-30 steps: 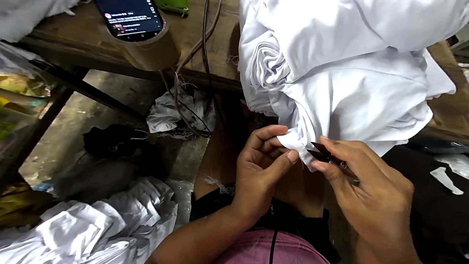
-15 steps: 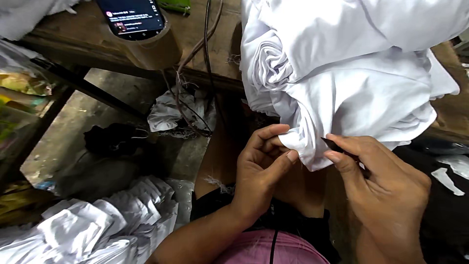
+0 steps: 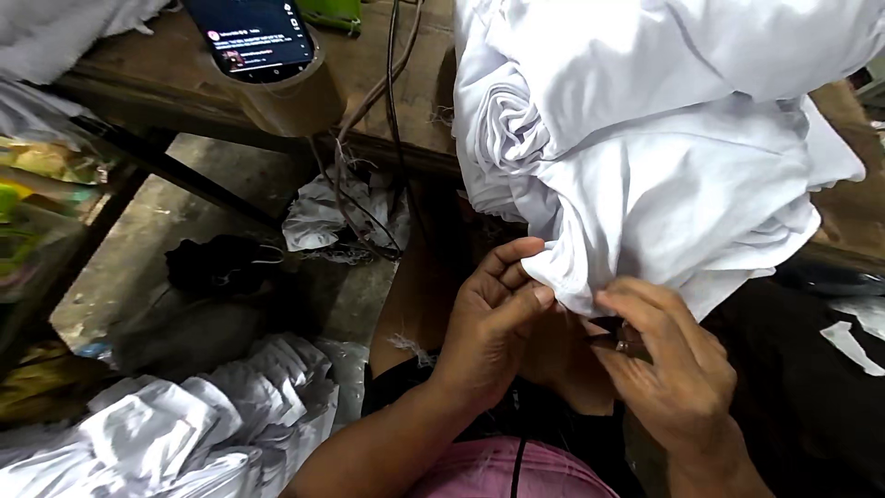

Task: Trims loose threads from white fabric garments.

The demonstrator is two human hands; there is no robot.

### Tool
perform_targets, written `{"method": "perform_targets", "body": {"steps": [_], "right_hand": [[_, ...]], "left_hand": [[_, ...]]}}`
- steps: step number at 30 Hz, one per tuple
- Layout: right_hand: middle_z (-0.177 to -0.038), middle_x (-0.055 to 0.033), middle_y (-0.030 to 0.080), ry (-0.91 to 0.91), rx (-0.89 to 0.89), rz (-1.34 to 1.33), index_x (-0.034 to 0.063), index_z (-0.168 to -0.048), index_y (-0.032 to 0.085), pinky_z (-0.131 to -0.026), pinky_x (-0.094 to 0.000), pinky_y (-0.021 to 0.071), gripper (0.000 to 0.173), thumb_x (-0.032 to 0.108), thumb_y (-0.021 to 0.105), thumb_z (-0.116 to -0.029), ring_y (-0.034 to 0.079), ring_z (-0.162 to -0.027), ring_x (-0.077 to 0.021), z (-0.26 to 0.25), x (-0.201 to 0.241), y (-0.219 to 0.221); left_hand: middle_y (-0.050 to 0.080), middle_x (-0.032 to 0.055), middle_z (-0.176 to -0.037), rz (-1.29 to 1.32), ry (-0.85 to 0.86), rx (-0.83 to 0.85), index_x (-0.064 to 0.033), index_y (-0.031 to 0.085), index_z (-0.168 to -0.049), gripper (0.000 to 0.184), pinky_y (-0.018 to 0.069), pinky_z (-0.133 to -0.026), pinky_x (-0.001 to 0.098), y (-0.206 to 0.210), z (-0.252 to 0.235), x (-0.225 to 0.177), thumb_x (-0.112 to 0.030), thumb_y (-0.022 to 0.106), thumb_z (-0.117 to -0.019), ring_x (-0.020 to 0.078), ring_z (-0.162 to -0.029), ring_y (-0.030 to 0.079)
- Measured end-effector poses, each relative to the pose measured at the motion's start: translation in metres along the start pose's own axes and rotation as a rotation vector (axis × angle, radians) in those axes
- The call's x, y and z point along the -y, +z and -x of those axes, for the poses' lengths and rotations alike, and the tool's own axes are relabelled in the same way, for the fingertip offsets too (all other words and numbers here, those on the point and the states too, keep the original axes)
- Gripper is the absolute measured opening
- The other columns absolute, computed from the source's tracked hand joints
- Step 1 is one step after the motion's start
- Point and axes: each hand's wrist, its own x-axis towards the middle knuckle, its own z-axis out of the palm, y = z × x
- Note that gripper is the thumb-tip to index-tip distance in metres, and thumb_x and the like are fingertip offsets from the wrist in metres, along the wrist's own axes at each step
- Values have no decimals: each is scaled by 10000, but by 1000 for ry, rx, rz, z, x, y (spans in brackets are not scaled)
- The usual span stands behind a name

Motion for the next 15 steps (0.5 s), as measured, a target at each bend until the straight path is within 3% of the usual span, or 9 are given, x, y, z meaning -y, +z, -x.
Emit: {"method": "perform_targets", "body": {"steps": [3, 4, 5, 7, 10, 12, 13, 14, 15], "right_hand": [[-926, -111, 681, -4, -77, 81, 32, -1018, 651, -789, -173, 523, 171, 192, 593, -1024, 659, -867, -114, 2, -2, -7], [-925, -98, 656, -9, -92, 106, 43, -1031, 627, -796, -163, 511, 174, 207, 568, -1037, 642, -864, -105, 1, -1, -11], [-920, -93, 635, -19, -107, 119, 45, -1038, 612, -792, -155, 500, 170, 205, 553, -1045, 626, -852, -100, 1, 0, -15], [-903, -94, 607, -50, -111, 110, 41, -1038, 602, -774, -160, 491, 144, 176, 553, -1048, 604, -830, -119, 1, 7, -20], [-881, -78, 634, -145, -2, 7, 71, -1047, 625, -774, -213, 529, 116, 169, 563, -1048, 626, -801, -158, 7, 26, -16], [-823, -72, 678, -234, 111, -96, 77, -1032, 664, -717, -256, 541, 122, 151, 566, -1033, 639, -727, -183, 12, 38, -5], [-801, -78, 687, -262, 153, -140, 69, -1023, 675, -682, -274, 530, 136, 137, 558, -1032, 633, -693, -196, 14, 40, 3], [-791, -75, 686, -268, 163, -147, 71, -1015, 676, -654, -279, 525, 147, 136, 546, -1032, 628, -676, -194, 17, 40, 10], [-792, -67, 688, -259, 148, -122, 79, -1003, 674, -632, -272, 526, 148, 144, 543, -1030, 634, -672, -183, 19, 36, 16]], "left_hand": [[622, 108, -1163, -618, 320, 118, 61, 370, -1445, 650, 553, -916, 259, -10, -2, 10, 24, 676, -873, 91, -1010, 647], [611, 135, -1137, -924, 451, 85, 95, 385, -1444, 703, 523, -921, 246, -13, -6, 10, -69, 743, -862, 104, -1019, 615], [625, 164, -1104, -1187, 552, 40, 89, 476, -1391, 679, 516, -916, 300, -14, -12, 8, -164, 789, -844, 174, -1012, 610], [679, 192, -1008, -1469, 597, 132, 26, 705, -1129, 381, 558, -862, 444, -11, -25, -4, -177, 789, -817, 310, -967, 664], [700, 139, -816, -1263, 450, 610, 64, 711, -895, 94, 563, -725, 318, 22, -51, -48, -23, 678, -881, 170, -786, 687], [677, 78, -764, -1042, 591, 575, 85, 685, -859, 164, 516, -660, 197, 54, -75, -76, -38, 633, -954, 24, -724, 636], [724, 71, -908, -1091, 775, 474, 59, 726, -970, 161, 527, -767, 208, 66, -95, -88, -77, 640, -969, 18, -869, 661], [692, 96, -1285, -1268, 910, 433, 1, 695, -1269, 324, 470, -1036, 312, 72, -120, -98, -155, 620, -995, 99, -1227, 610], [478, 110, -1562, -1530, 924, 401, -90, 542, -1488, 519, 268, -1205, 472, 73, -146, -101, -293, 593, -1013, 219, -1484, 379]]}}
